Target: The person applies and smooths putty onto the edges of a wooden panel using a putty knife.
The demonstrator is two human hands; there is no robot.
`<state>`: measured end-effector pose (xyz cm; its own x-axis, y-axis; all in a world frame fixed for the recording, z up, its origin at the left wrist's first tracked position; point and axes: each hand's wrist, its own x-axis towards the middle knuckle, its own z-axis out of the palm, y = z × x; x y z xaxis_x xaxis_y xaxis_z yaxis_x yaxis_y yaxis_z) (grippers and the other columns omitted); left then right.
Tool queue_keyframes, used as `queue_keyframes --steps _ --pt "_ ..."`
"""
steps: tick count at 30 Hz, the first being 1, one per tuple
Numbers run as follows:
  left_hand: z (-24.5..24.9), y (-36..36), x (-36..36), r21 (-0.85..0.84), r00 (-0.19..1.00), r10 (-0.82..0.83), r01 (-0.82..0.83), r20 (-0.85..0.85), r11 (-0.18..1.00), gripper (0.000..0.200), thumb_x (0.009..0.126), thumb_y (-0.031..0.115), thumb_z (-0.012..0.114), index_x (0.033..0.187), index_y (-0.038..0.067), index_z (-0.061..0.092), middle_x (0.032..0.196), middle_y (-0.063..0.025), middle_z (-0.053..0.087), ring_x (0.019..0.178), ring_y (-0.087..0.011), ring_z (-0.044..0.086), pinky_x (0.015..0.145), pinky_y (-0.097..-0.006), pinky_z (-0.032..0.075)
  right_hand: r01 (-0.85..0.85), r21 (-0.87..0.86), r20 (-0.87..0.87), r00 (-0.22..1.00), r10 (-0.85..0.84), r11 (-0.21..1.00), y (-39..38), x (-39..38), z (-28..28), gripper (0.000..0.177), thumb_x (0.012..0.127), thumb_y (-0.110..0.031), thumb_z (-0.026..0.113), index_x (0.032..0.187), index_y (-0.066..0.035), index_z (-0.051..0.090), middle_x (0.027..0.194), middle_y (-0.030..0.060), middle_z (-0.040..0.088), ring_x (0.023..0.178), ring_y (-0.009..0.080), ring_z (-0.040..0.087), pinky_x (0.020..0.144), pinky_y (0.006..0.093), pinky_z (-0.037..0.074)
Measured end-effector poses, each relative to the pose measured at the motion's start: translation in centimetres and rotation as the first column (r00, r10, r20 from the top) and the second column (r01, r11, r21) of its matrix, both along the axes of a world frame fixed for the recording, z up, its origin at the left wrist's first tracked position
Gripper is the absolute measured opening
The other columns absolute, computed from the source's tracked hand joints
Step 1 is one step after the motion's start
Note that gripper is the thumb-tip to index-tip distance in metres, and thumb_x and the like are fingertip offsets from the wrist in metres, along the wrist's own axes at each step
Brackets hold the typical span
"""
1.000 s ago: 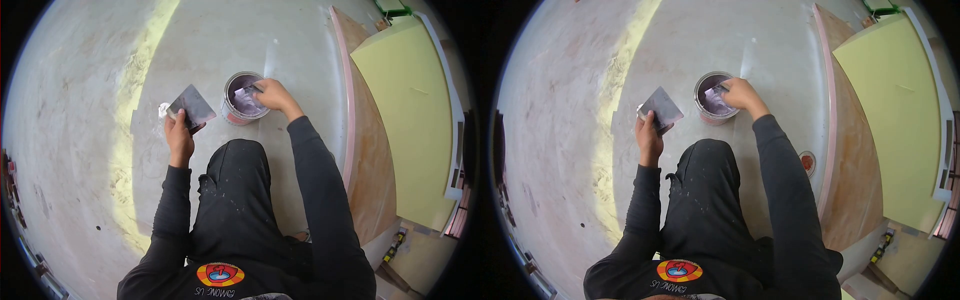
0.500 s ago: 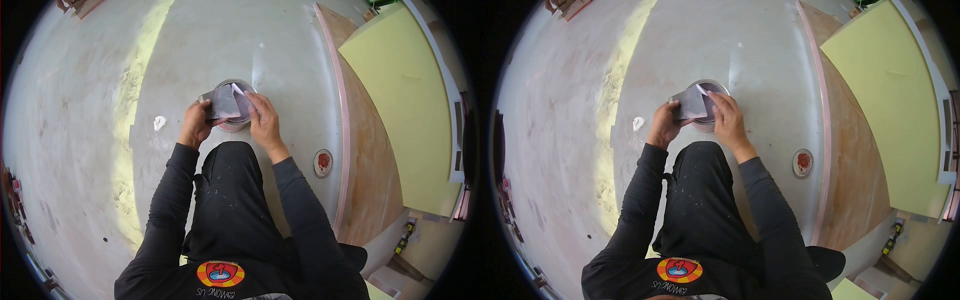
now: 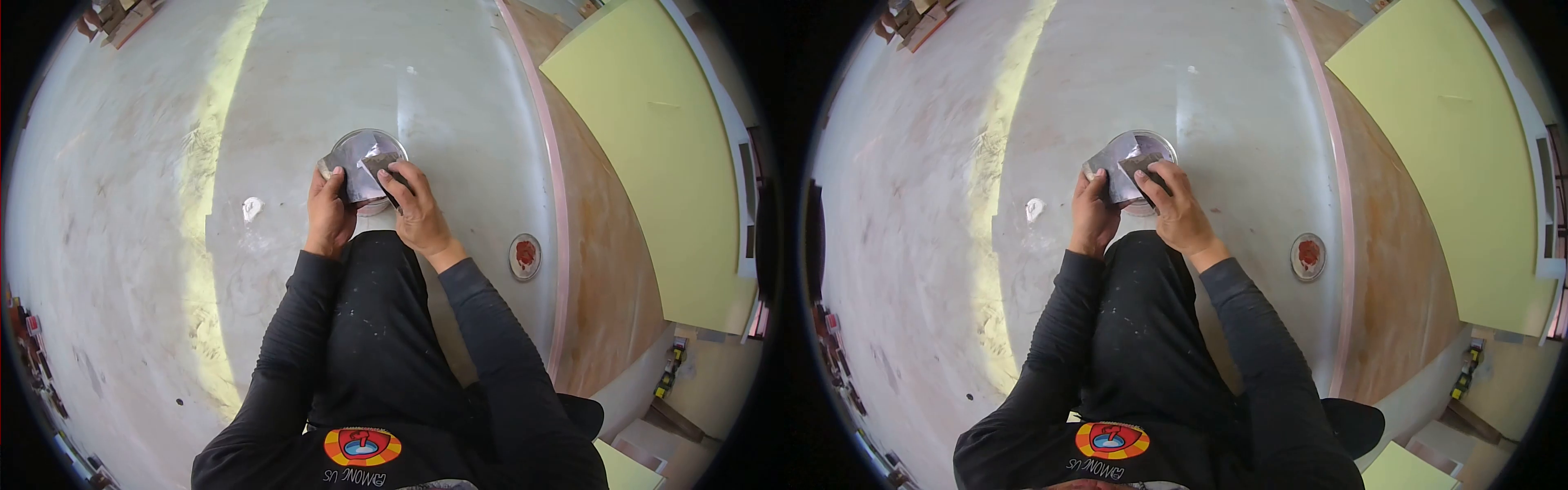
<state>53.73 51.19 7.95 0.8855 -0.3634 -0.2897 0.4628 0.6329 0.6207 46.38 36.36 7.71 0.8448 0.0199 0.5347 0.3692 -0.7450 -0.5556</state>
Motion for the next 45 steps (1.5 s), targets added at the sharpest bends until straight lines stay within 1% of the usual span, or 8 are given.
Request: queue_keyframes --steps 13,16,18,22,30,40,43,45 --pt "1.6 0.2 -0.2 -0.273 0.992 -0.092 0.113 0.088 0.955 0.033 0.103 0.015 0.039 0.135 0.008 0.043 0.129 -0.0118 0.056 0.115 -0.0271 0.06 0.089 -0.0439 0.059 0.111 -0.039 -0.1 0.988 -0.115 0.993 -2.8 -1.7 0.8 0.052 0.08 0.012 0.051 0.129 -0.007 0.054 0.125 0.0141 0.052 0.118 0.0332 0.052 0.101 0.0409 0.045" --pt "3.5 -1.6 -1.5 -0.066 1.0 0.003 -0.003 0.003 0.998 0.033 0.104 0.017 0.04 0.136 0.007 0.043 0.129 -0.0108 0.056 0.115 -0.0267 0.06 0.087 -0.0441 0.06 0.408 0.42 -0.189 0.913 -0.361 0.811 -2.0 -1.3 1.8 0.037 0.096 -0.002 0.05 0.132 -0.004 0.051 0.123 0.0122 0.057 0.115 0.0259 0.055 0.099 0.0347 0.045" --pt "3.8 -3.2 -2.7 -0.051 1.0 0.027 -0.028 -0.013 0.998 0.033 0.104 0.016 0.039 0.135 0.007 0.043 0.128 -0.0103 0.057 0.114 -0.0268 0.061 0.085 -0.0444 0.06 0.27 0.852 -0.097 0.923 -0.373 0.448 -1.4 -0.6 2.8 0.033 0.103 -0.017 0.047 0.132 -0.001 0.049 0.124 0.0089 0.057 0.112 0.0181 0.054 0.096 0.0311 0.044" --pt "4.3 -4.9 -4.0 -0.005 0.998 0.038 -0.038 -0.053 0.999 0.03 0.104 0.014 0.039 0.132 0.008 0.045 0.127 -0.0094 0.057 0.109 -0.026 0.063 0.08 -0.0435 0.061 0.025 0.981 0.052 0.92 -0.388 0.191 0.4 0.1 5.6 0.034 0.104 -0.019 0.047 0.131 0.001 0.048 0.124 0.0102 0.056 0.11 0.015 0.053 0.096 0.029 0.042" --pt "4.6 -5.9 -4.4 0.079 0.997 0.071 -0.07 -0.002 0.994 0.028 0.102 0.013 0.042 0.13 0.01 0.044 0.119 -0.0088 0.06 0.097 -0.0237 0.067 0.066 -0.0412 0.061 0.246 0.85 -0.089 0.939 -0.333 0.466 0.1 -2.9 6.3 0.031 0.104 -0.017 0.048 0.13 0.0 0.049 0.116 0.0076 0.06 0.106 0.0143 0.056 0.095 0.0282 0.043" --pt "5.3 -4.8 -4.4 0.015 0.987 0.083 -0.086 0.14 0.996 0.029 0.102 0.011 0.043 0.13 0.001 0.043 0.12 -0.0117 0.058 0.106 -0.0236 0.064 0.083 -0.0438 0.06 0.309 0.373 -0.384 0.91 -0.157 0.875 -5.8 -6.6 4.1 0.028 0.101 -0.015 0.052 0.124 0.001 0.056 0.118 0.0115 0.064 0.107 0.0232 0.062 0.095 0.0339 0.047" --pt "5.5 -4.1 -4.4 -0.073 0.989 -0.128 0.123 -0.07 0.99 0.03 0.101 0.011 0.044 0.128 -0.001 0.045 0.118 -0.0138 0.06 0.104 -0.0256 0.065 0.085 -0.042 0.061 0.426 0.712 -0.248 0.896 -0.368 0.558 -6.7 -5.6 6.3 0.028 0.1 -0.013 0.05 0.124 0.001 0.056 0.118 0.0104 0.065 0.112 0.0275 0.062 0.098 0.0385 0.047" --pt "6.1 -4.1 -4.7 -0.243 0.907 -0.348 0.291 -0.239 0.925 0.03 0.098 0.009 0.047 0.124 -0.005 0.048 0.117 -0.016 0.062 0.103 -0.0272 0.067 0.087 -0.0409 0.062 -0.034 0.999 0.035 0.988 -0.15 0.011 -6.3 -5.1 8.6 0.03 0.101 -0.013 0.049 0.129 -0.001 0.052 0.125 0.0091 0.06 0.118 0.0246 0.058 0.102 0.0399 0.045"
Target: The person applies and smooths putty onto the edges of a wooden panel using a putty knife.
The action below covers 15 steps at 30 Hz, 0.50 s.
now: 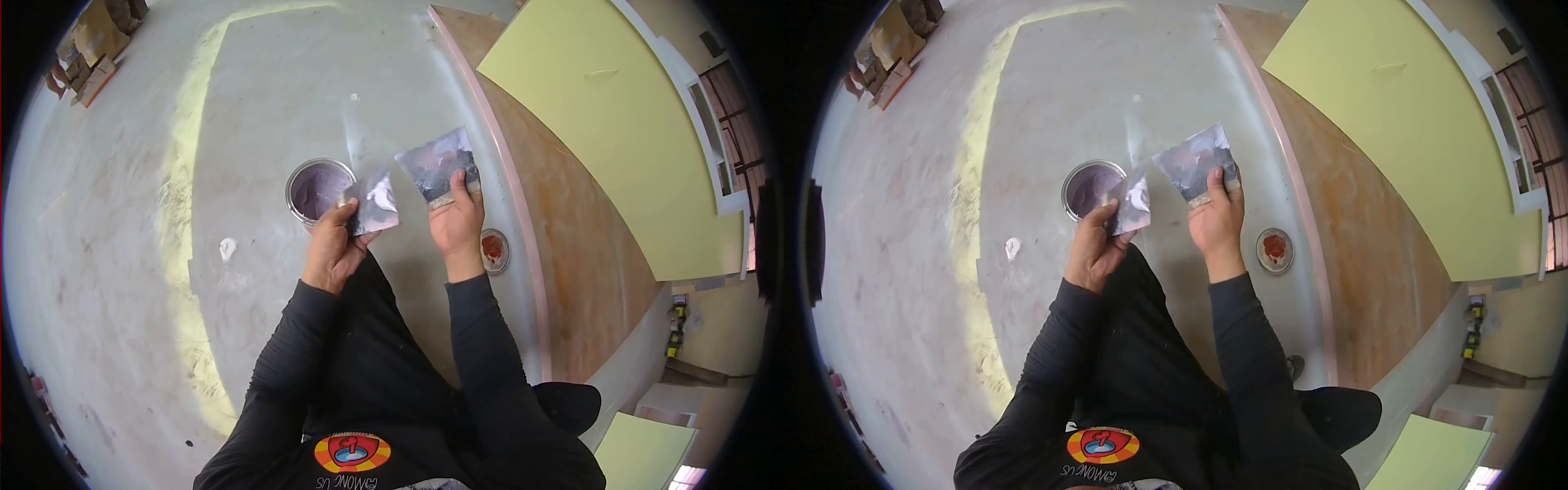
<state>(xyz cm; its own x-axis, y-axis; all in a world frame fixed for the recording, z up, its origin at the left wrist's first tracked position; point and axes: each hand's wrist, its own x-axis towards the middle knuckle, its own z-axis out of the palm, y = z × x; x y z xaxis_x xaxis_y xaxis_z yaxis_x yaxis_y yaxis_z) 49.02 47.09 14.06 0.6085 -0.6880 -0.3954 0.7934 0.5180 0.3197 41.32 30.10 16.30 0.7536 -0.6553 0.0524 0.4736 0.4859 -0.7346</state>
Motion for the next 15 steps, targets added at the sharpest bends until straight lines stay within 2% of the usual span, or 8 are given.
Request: queue_keyframes --steps 1,3,7,9,11,12,13,15 --pt "0.2 -0.2 -0.1 0.004 1.0 0.001 -0.001 0.0 1.0 0.03 0.098 0.009 0.047 0.124 -0.005 0.048 0.117 -0.016 0.062 0.103 -0.0272 0.067 0.087 -0.0409 0.062 -0.001 0.004 0.0 1.0 0.001 1.0 0.1 0.1 0.0 0.03 0.101 -0.013 0.049 0.129 -0.001 0.052 0.125 0.0091 0.06 0.118 0.0246 0.058 0.102 0.0399 0.045" --pt "0.4 -0.5 -0.1 -0.069 0.997 -0.07 0.067 -0.044 0.995 0.03 0.097 0.008 0.048 0.123 -0.006 0.048 0.117 -0.0173 0.062 0.103 -0.0275 0.067 0.087 -0.0415 0.061 -0.074 0.146 0.039 0.997 0.069 0.986 0.2 0.1 0.0 0.032 0.102 -0.014 0.048 0.132 -0.003 0.049 0.13 0.0093 0.056 0.122 0.0233 0.054 0.105 0.0413 0.044" --pt "0.7 -0.3 0.2 -0.132 0.995 -0.064 0.074 0.072 0.988 0.031 0.097 0.009 0.05 0.124 -0.005 0.048 0.117 -0.0163 0.063 0.105 -0.0278 0.066 0.088 -0.0405 0.061 -0.076 0.19 0.012 0.997 0.075 0.979 -0.3 -1.6 -1.1 0.031 0.102 -0.013 0.047 0.132 -0.003 0.049 0.129 0.0089 0.057 0.121 0.0233 0.054 0.105 0.0413 0.044" --pt "1.5 -0.2 0.1 -0.16 0.988 -0.096 0.114 0.119 0.981 0.032 0.097 0.01 0.051 0.126 -0.004 0.048 0.118 -0.0151 0.062 0.107 -0.0275 0.066 0.088 -0.0413 0.061 -0.102 0.023 -0.046 0.994 0.102 0.995 -0.4 -2.7 -1.4 0.032 0.102 -0.012 0.048 0.132 -0.004 0.049 0.13 0.0077 0.057 0.121 0.0225 0.054 0.105 0.0412 0.043" --pt "2.5 -0.5 -0.1 -0.164 0.994 0.004 0.014 0.113 0.986 0.031 0.098 0.011 0.05 0.127 -0.001 0.048 0.117 -0.0131 0.063 0.104 -0.0265 0.067 0.084 -0.0402 0.061 -0.021 0.047 -0.039 0.999 0.022 0.999 -0.6 -3.4 -1.5 0.032 0.102 -0.012 0.048 0.133 -0.004 0.049 0.13 0.0076 0.057 0.121 0.0221 0.054 0.105 0.0408 0.043" --pt "2.2 -0.8 0.0 -0.096 0.967 0.055 -0.032 0.248 0.995 0.031 0.1 0.012 0.047 0.13 0.003 0.047 0.119 -0.0112 0.062 0.105 -0.0256 0.066 0.083 -0.0407 0.061 0.047 0.072 -0.035 0.998 -0.044 0.996 -0.5 -3.5 -1.2 0.032 0.102 -0.012 0.048 0.133 -0.004 0.049 0.13 0.0076 0.057 0.121 0.0217 0.054 0.105 0.0403 0.043" --pt "2.1 -1.4 -0.4 -0.097 0.967 0.048 -0.025 0.248 0.995 0.031 0.1 0.012 0.047 0.13 0.003 0.047 0.119 -0.0112 0.062 0.105 -0.0256 0.066 0.083 -0.0407 0.061 0.053 0.072 -0.035 0.998 -0.051 0.996 -0.3 -3.4 -1.0 0.032 0.102 -0.012 0.048 0.133 -0.004 0.049 0.13 0.0076 0.057 0.121 0.0217 0.054 0.105 0.0403 0.043" --pt "2.2 -2.8 -2.1 0.091 0.903 0.257 -0.304 0.344 0.948 0.031 0.102 0.013 0.043 0.132 0.007 0.045 0.123 -0.0098 0.059 0.108 -0.0247 0.064 0.083 -0.0418 0.06 0.183 0.026 -0.013 0.983 -0.183 0.983 0.4 -3.2 -0.5 0.032 0.103 -0.014 0.048 0.133 -0.003 0.048 0.128 0.0067 0.057 0.12 0.0197 0.054 0.103 0.0386 0.043"
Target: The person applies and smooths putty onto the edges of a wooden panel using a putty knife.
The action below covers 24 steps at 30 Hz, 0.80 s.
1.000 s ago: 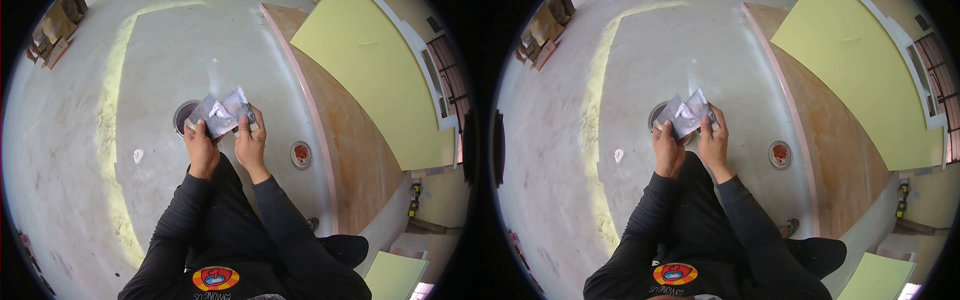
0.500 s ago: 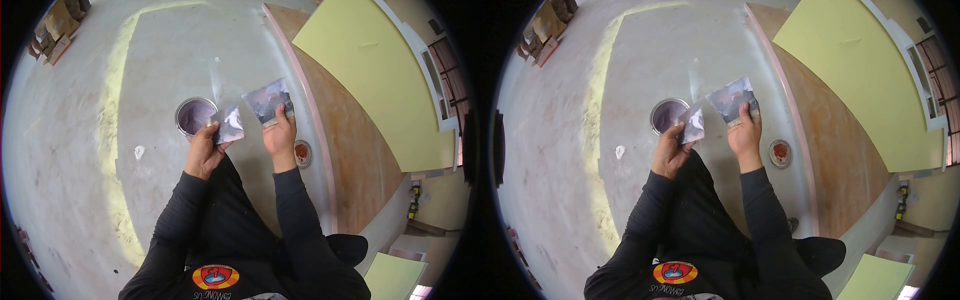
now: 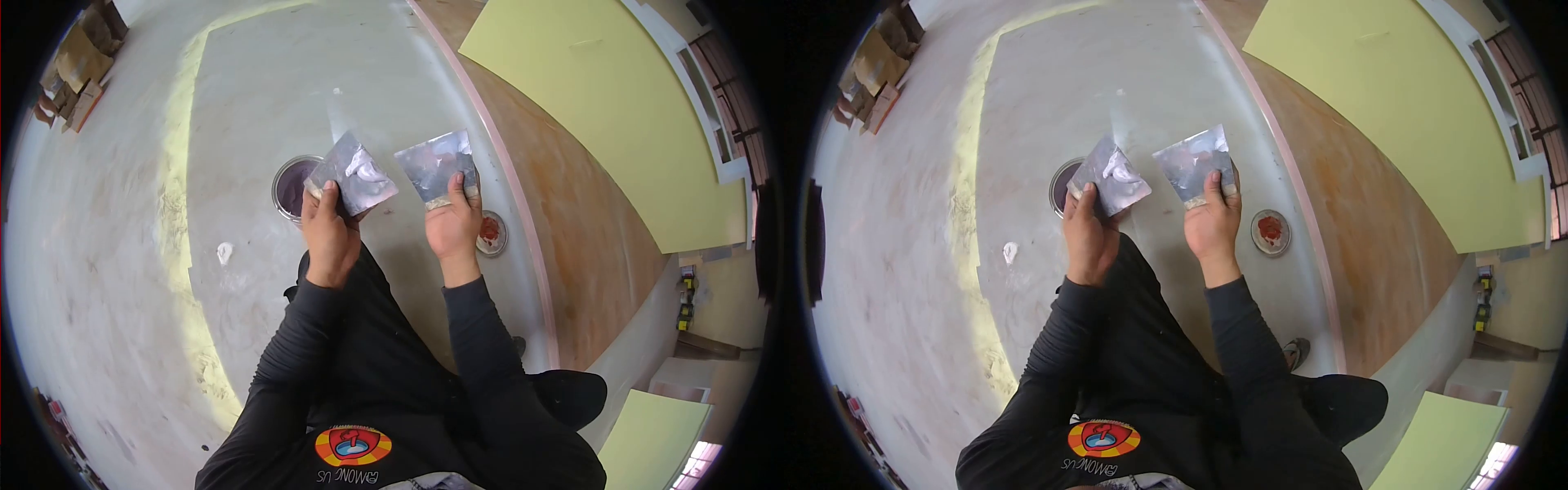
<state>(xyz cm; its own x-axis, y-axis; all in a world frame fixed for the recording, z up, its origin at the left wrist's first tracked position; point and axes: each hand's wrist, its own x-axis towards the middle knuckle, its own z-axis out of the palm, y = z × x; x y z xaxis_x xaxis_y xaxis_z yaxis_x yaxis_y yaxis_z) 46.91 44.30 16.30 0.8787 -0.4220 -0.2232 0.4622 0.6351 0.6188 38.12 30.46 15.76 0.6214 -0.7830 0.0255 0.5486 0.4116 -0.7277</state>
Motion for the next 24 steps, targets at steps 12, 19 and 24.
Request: queue_keyframes --steps 12,19,24 --pt "-2.6 -4.3 -2.9 0.081 0.99 -0.021 0.01 0.14 0.997 0.03 0.103 0.014 0.046 0.13 0.003 0.04 0.118 -0.0081 0.058 0.097 -0.0158 0.062 0.085 -0.0289 0.052 -0.08 -0.598 -0.286 0.951 -0.119 0.798 0.4 -3.1 -1.3 0.031 0.103 -0.016 0.049 0.129 0.0 0.053 0.118 0.0093 0.058 0.103 0.0171 0.058 0.085 0.0313 0.05" --pt "-3.2 -5.6 -3.2 0.186 0.984 -0.104 0.076 0.147 0.98 0.024 0.102 0.014 0.05 0.125 0.007 0.048 0.104 -0.0011 0.06 0.088 -0.0073 0.058 0.075 -0.0243 0.049 -0.489 -0.758 -0.628 0.726 -0.281 0.43 -3.5 -11.2 -5.5 0.035 0.088 0.004 0.053 0.122 -0.004 0.06 0.118 0.0146 0.058 0.109 0.032 0.058 0.093 0.0361 0.048" --pt "-5.7 -4.9 -2.5 0.089 0.955 -0.27 0.26 0.125 0.962 0.023 0.102 0.013 0.049 0.124 0.007 0.049 0.115 -0.0044 0.062 0.103 -0.0148 0.062 0.087 -0.0324 0.054 -0.536 -0.67 -0.734 0.374 -0.567 0.513 -9.0 -20.9 -16.7 0.044 0.077 0.008 0.055 0.117 -0.009 0.063 0.117 0.014 0.06 0.109 0.0372 0.055 0.095 0.0442 0.046"
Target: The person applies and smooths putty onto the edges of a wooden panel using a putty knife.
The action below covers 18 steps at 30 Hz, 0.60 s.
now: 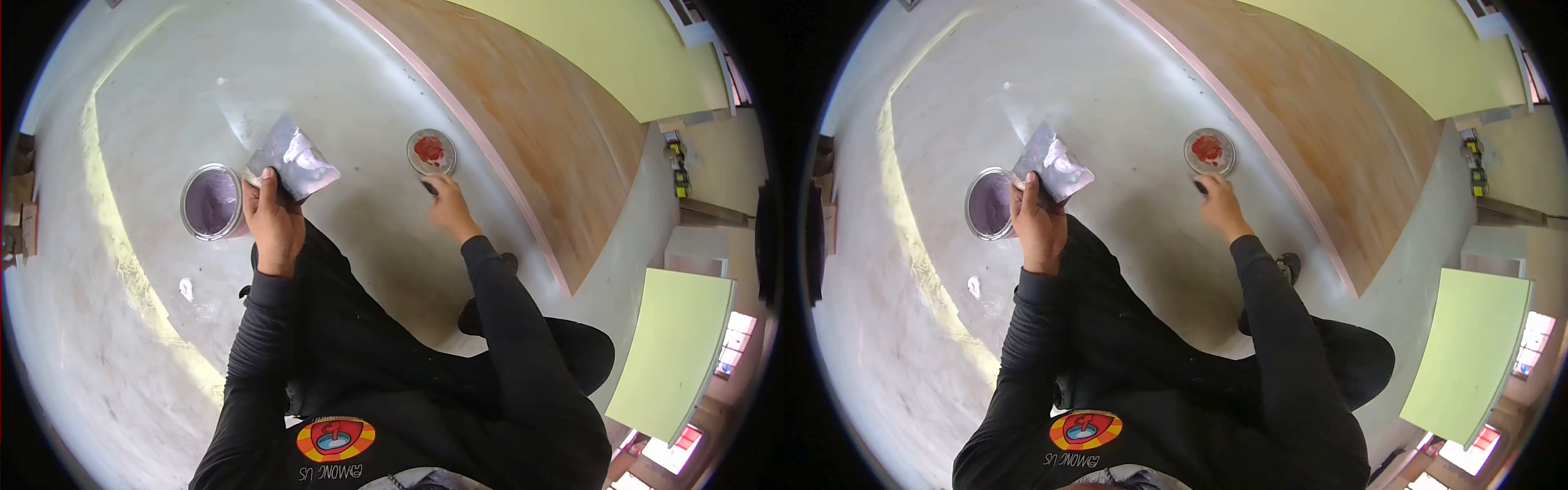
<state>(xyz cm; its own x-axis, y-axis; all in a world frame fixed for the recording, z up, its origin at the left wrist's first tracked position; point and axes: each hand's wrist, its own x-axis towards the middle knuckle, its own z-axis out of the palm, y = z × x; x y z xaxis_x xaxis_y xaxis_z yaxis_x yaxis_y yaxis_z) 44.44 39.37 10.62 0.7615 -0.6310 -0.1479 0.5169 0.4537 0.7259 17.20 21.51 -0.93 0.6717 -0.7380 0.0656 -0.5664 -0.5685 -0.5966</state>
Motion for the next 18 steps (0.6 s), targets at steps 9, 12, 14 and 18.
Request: queue_keyframes --steps 9,12,14,18 --pt "-1.4 1.7 0.4 0.087 0.999 -0.011 0.016 -0.052 0.996 0.018 0.1 0.013 0.053 0.118 0.009 0.054 0.114 -0.004 0.062 0.106 -0.0174 0.061 0.088 -0.0379 0.052 0.318 -0.03 -0.344 0.887 -0.308 0.948 -5.1 -1.7 -5.9 0.045 0.083 -0.003 0.054 0.125 -0.015 0.061 0.122 0.0109 0.058 0.112 0.0391 0.053 0.093 0.0505 0.047" --pt "-1.0 1.8 0.3 0.132 0.999 0.001 0.004 -0.042 0.991 0.02 0.101 0.013 0.053 0.12 0.009 0.054 0.115 -0.0035 0.062 0.108 -0.017 0.061 0.088 -0.0377 0.052 0.365 -0.03 -0.436 0.833 -0.34 0.931 -5.5 0.3 -6.3 0.045 0.085 -0.006 0.054 0.128 -0.017 0.059 0.126 0.009 0.055 0.118 0.0377 0.05 0.094 0.0542 0.046" --pt "-1.0 1.9 0.3 0.14 0.999 -0.005 0.01 -0.034 0.99 0.023 0.101 0.014 0.053 0.123 0.01 0.053 0.116 -0.0031 0.062 0.109 -0.0166 0.06 0.088 -0.0377 0.052 0.38 -0.017 -0.471 0.813 -0.343 0.925 -5.5 1.1 -6.5 0.045 0.087 -0.009 0.054 0.131 -0.019 0.057 0.131 0.0076 0.052 0.122 0.0371 0.047 0.095 0.0579 0.044" --pt "-0.8 1.9 0.2 0.162 1.0 0.004 0.0 -0.025 0.987 0.026 0.1 0.014 0.054 0.126 0.009 0.053 0.117 -0.0034 0.061 0.109 -0.0168 0.06 0.089 -0.0372 0.052 0.448 -0.001 -0.483 0.783 -0.392 0.894 -5.3 2.4 -6.0 0.042 0.09 -0.013 0.052 0.131 -0.02 0.057 0.134 0.0072 0.05 0.125 0.0383 0.044 0.098 0.0592 0.04"
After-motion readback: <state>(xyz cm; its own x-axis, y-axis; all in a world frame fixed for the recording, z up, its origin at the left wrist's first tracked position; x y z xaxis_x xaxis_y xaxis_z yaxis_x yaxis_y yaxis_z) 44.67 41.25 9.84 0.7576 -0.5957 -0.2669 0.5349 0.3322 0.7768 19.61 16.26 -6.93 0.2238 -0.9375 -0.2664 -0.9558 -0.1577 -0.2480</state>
